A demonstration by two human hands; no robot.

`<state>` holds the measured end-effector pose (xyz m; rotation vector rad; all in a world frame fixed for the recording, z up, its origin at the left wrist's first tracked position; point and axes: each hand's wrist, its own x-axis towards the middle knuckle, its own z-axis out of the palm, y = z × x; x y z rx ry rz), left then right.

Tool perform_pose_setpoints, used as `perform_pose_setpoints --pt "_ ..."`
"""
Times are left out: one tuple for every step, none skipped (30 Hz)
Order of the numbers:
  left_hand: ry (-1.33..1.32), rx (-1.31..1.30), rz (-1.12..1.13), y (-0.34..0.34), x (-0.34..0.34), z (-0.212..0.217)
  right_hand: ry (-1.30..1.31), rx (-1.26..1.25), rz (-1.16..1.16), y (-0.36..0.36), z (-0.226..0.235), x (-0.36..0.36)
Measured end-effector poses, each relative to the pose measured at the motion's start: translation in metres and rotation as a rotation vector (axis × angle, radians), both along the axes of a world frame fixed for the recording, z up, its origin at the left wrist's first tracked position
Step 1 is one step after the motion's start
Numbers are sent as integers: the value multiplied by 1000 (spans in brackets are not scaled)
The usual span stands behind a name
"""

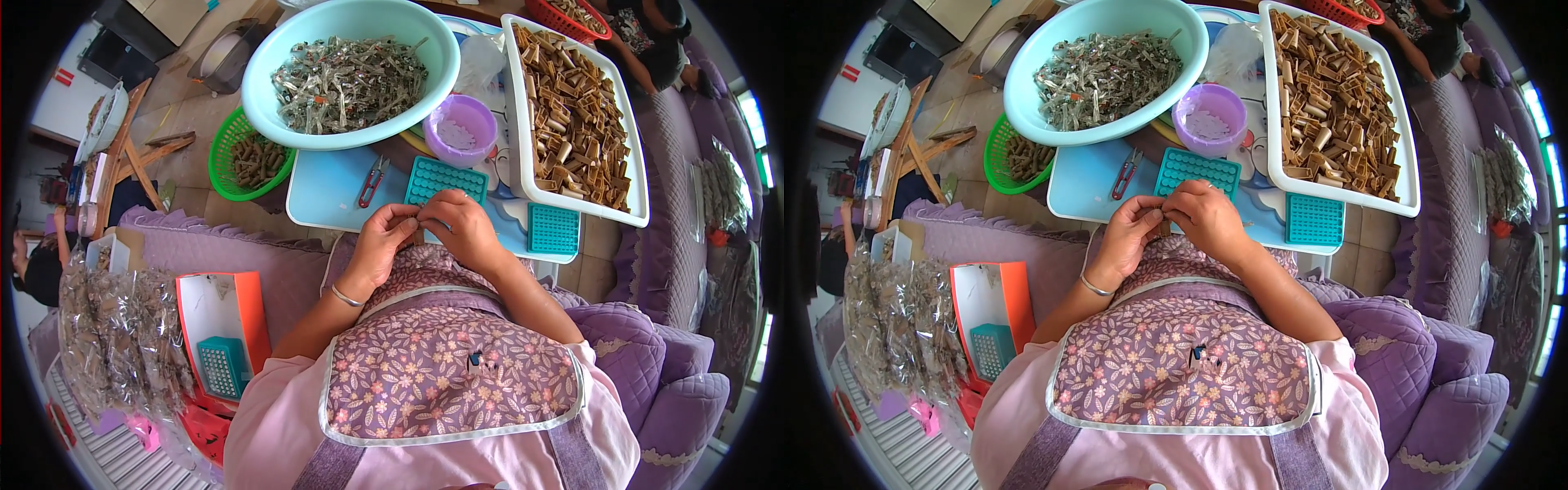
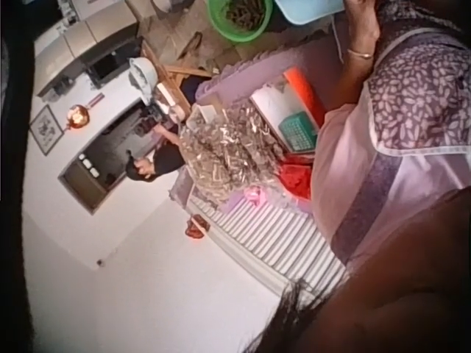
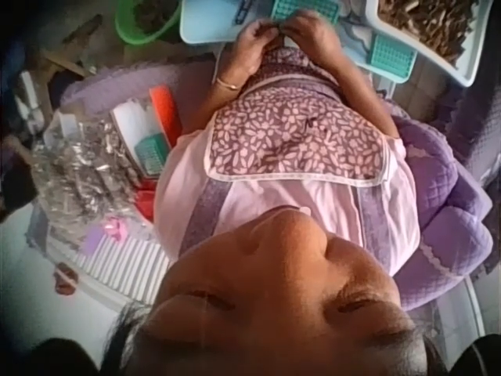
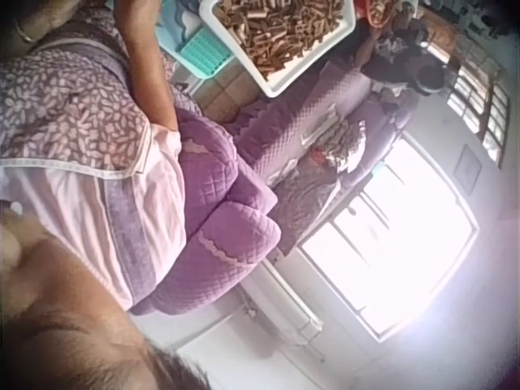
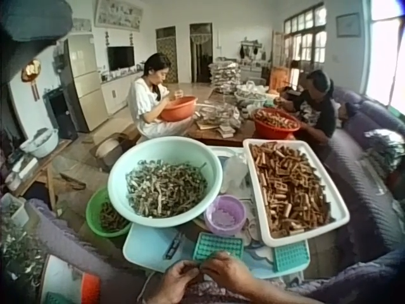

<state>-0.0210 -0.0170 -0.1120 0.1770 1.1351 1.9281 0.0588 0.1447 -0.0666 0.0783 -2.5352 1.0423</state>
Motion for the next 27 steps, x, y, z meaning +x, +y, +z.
perform_pose_setpoints --pt "-6 -7 -1 0 0 1 -6 -19 16 0 0 0" --pt "-7 -7 2 -1 -1 0 -7 -19 19 1 0 -1" --pt "-21 -3 5 -1 -2 -1 -15 -90 -24 2 0 -3" --pt "-34 1 7 -2 -3 -1 -24 -161 -67 4 0 -5" --pt "-34 2 9 -2 -4 -1 -24 -161 -65 5 -2 -8" --pt "-57 2 21 -2 -4 -2 -6 -50 -108 6 -5 -12" --pt "-80 1 33 -2 -5 -2 12 61 -151 6 -7 -14" --pt "-80 1 32 -2 -5 -3 11 61 -151 5 -7 -15" --pt "-92 8 32 -2 -6 -5 -39 108 -156 4 -7 -17" --pt "-104 15 31 -3 -7 -6 -88 155 -160 3 -7 -18" --pt "-105 15 31 -2 -7 -5 -89 155 -160 3 -9 -19" --pt "-112 1 39 -2 -7 -4 -121 164 -165 3 -11 -19" --pt "-119 -13 48 -1 -6 -3 -153 173 -170 3 -13 -19" --pt "-121 -14 48 -1 -6 -4 -154 172 -169 3 -12 -19" --pt "-119 -10 37 -1 -7 -4 -143 161 -178 4 -9 -20" --pt "-116 -7 26 -1 -8 -5 -132 149 -187 5 -7 -20" --pt "-116 -7 28 -1 -8 -5 -131 149 -186 5 -6 -20" --pt "-113 5 23 -1 -8 -6 -75 93 -158 6 -5 -19" --pt "-110 16 18 -1 -7 -6 -18 38 -130 6 -4 -18" --pt "-108 16 18 -1 -7 -8 -16 38 -130 4 -3 -17" --pt "-103 18 5 -2 -8 -10 -4 35 -104 2 -3 -15" --pt "-98 21 -8 -2 -8 -10 9 33 -78 0 -2 -14" --pt "-96 22 -9 -2 -7 -9 11 34 -78 0 -2 -12" --pt "-85 4 -1 -2 -5 -8 -1 21 -44 0 -3 -10" --pt "-75 -13 7 -2 -3 -7 -14 8 -10 1 -3 -9" --pt "-73 -12 8 -1 -3 -7 -12 9 -8 3 -4 -9" --pt "-64 -7 2 -1 -2 -7 -24 -12 31 5 -4 -8"
